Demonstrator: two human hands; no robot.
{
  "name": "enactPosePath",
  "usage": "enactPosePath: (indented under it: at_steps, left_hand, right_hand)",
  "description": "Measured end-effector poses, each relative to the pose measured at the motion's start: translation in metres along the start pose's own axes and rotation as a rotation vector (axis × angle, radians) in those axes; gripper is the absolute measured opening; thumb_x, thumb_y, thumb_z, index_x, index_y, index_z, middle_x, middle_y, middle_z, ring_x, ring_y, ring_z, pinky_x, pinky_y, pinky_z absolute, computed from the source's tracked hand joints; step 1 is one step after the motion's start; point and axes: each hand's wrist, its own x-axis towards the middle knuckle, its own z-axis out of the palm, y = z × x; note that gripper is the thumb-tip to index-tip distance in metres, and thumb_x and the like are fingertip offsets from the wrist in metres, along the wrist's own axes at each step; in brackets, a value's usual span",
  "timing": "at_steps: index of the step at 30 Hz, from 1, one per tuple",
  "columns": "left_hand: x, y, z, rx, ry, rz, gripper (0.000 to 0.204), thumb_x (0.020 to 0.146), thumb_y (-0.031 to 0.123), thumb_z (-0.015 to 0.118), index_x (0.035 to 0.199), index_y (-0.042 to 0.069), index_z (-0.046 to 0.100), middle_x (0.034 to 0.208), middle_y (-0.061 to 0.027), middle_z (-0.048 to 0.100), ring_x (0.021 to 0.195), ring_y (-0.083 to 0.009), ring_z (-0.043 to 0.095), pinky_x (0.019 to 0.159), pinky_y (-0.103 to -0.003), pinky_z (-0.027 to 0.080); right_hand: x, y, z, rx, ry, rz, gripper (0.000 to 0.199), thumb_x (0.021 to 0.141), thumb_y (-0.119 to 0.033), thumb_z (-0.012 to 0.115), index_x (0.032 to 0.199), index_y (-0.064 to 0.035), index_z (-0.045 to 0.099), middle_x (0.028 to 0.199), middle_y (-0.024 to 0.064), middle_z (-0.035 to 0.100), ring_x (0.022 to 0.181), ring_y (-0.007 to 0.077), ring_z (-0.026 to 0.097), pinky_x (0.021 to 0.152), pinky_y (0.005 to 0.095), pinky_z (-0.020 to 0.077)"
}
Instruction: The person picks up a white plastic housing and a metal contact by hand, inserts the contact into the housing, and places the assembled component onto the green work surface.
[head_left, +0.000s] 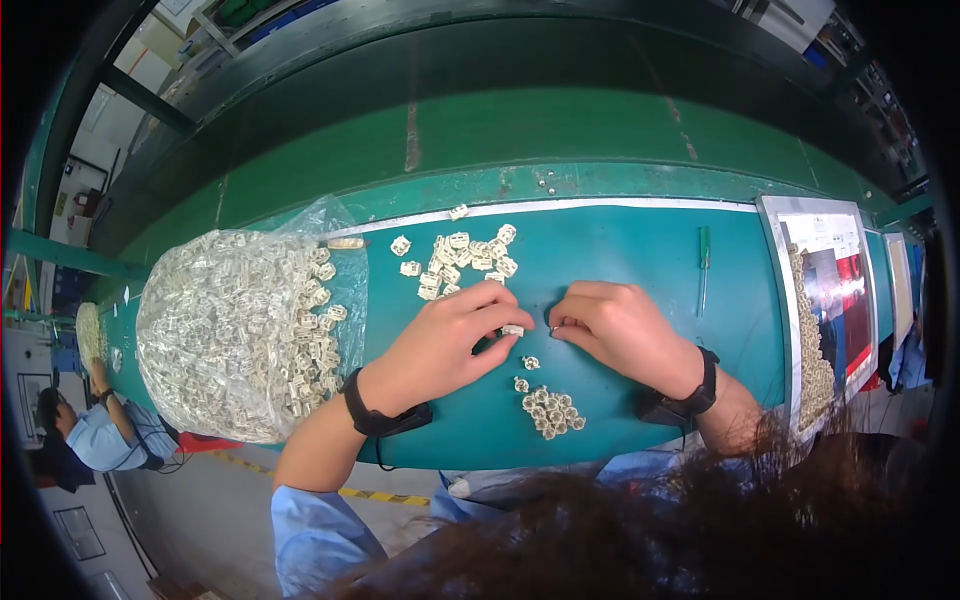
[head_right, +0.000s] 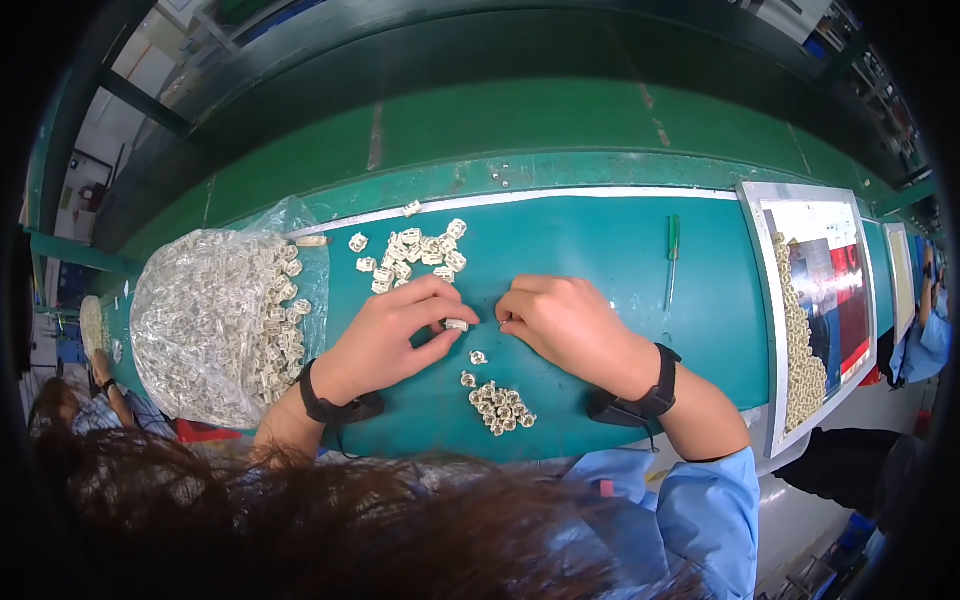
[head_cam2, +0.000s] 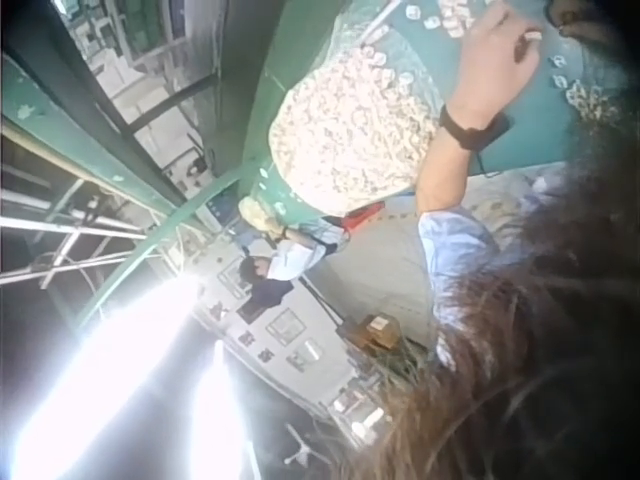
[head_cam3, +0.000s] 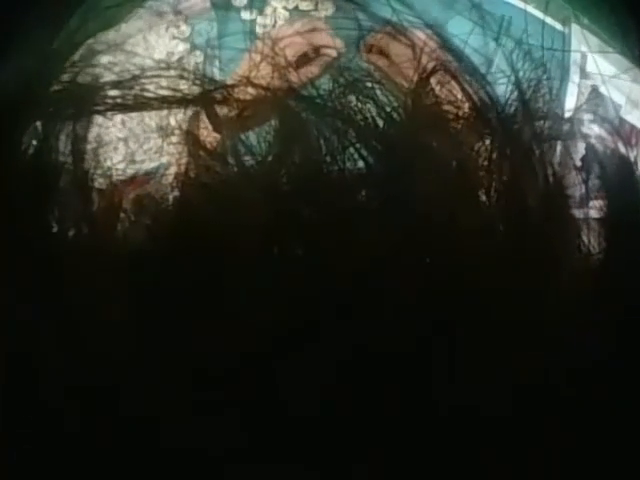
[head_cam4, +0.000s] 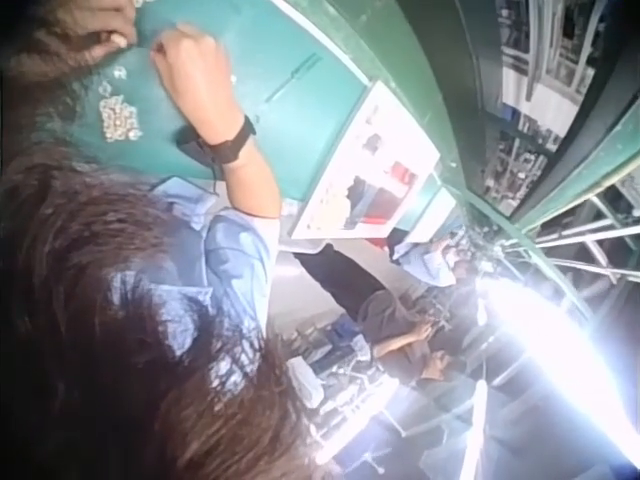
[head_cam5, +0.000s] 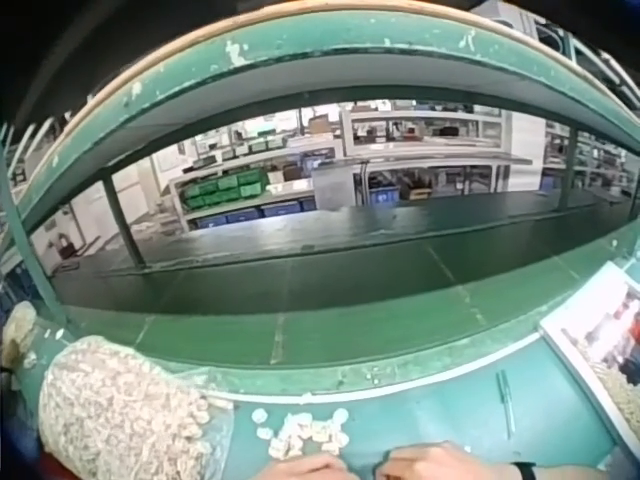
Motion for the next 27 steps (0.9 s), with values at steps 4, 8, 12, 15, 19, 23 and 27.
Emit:
enactPosePath:
  at_steps: [4,8,12,15,19,23,27]
  left_hand:
    - [-0.002,0.002,0.001,0.060,-0.056,-0.112,0.027,0.093,0.001,0.084,0.117,0.013,0.084,0.112,-0.0029,0.075,0.085,-0.0167,0.074,0.071,-0.031,0.063]
    - [-0.006,-0.005,-0.001,0.133,0.001,-0.019,0.028,0.091,0.003,0.086,0.117,0.012,0.084,0.112,-0.0023,0.075,0.081,-0.0162,0.073,0.069,-0.032,0.062]
    - [-0.005,-0.004,0.007,0.086,-0.048,-0.076,0.027,0.089,0.006,0.090,0.115,0.011,0.083,0.108,-0.0018,0.075,0.079,-0.0164,0.073,0.070,-0.030,0.062]
    - [-0.004,-0.007,0.013,-0.028,-0.028,-0.146,0.026,0.088,0.009,0.092,0.111,0.009,0.080,0.103,-0.0023,0.073,0.077,-0.0170,0.071,0.069,-0.031,0.061]
    - [-0.002,-0.008,0.019,-0.066,-0.010,-0.166,0.025,0.088,0.012,0.094,0.105,0.007,0.076,0.095,-0.0035,0.069,0.074,-0.0182,0.069,0.067,-0.032,0.058]
    - [-0.002,-0.008,0.019,-0.077,0.004,-0.153,0.026,0.088,0.013,0.094,0.102,0.007,0.073,0.091,-0.0047,0.066,0.072,-0.0193,0.067,0.066,-0.035,0.057]
    - [-0.003,-0.009,0.021,-0.106,0.021,-0.146,0.025,0.088,0.011,0.093,0.101,0.006,0.072,0.091,-0.0053,0.065,0.073,-0.0202,0.067,0.066,-0.035,0.057]
  right_hand:
    - [0.002,-0.003,-0.008,0.172,0.015,0.090,0.011,0.093,-0.005,0.087,0.103,-0.0042,0.082,0.094,0.0097,0.076,0.082,0.0264,0.078,0.073,0.0386,0.0626]
    - [0.002,-0.004,-0.013,0.201,0.036,0.110,0.013,0.092,-0.002,0.088,0.104,-0.0032,0.082,0.093,0.0099,0.077,0.080,0.0221,0.078,0.072,0.0352,0.0632]
    - [0.003,-0.009,-0.013,0.244,0.008,0.137,0.013,0.092,-0.002,0.088,0.104,-0.0025,0.082,0.093,0.0098,0.076,0.079,0.0214,0.078,0.072,0.0346,0.0631]
    - [0.005,-0.014,-0.005,0.238,0.053,0.099,0.014,0.092,-0.002,0.088,0.105,-0.0029,0.082,0.093,0.0093,0.076,0.079,0.0218,0.078,0.071,0.0345,0.0631]
    - [0.006,-0.025,0.011,0.194,0.116,0.027,0.016,0.091,-0.003,0.090,0.105,-0.0038,0.082,0.094,0.0085,0.076,0.079,0.0229,0.077,0.070,0.0351,0.0629]
    - [0.009,-0.024,0.017,0.145,0.139,-0.018,0.018,0.090,-0.004,0.091,0.105,-0.0048,0.082,0.094,0.0080,0.076,0.078,0.0241,0.076,0.069,0.0360,0.0625]
    - [0.010,-0.024,0.018,0.136,0.126,-0.022,0.020,0.088,-0.005,0.092,0.105,-0.0053,0.082,0.094,0.0080,0.076,0.078,0.0246,0.076,0.068,0.0364,0.0623]
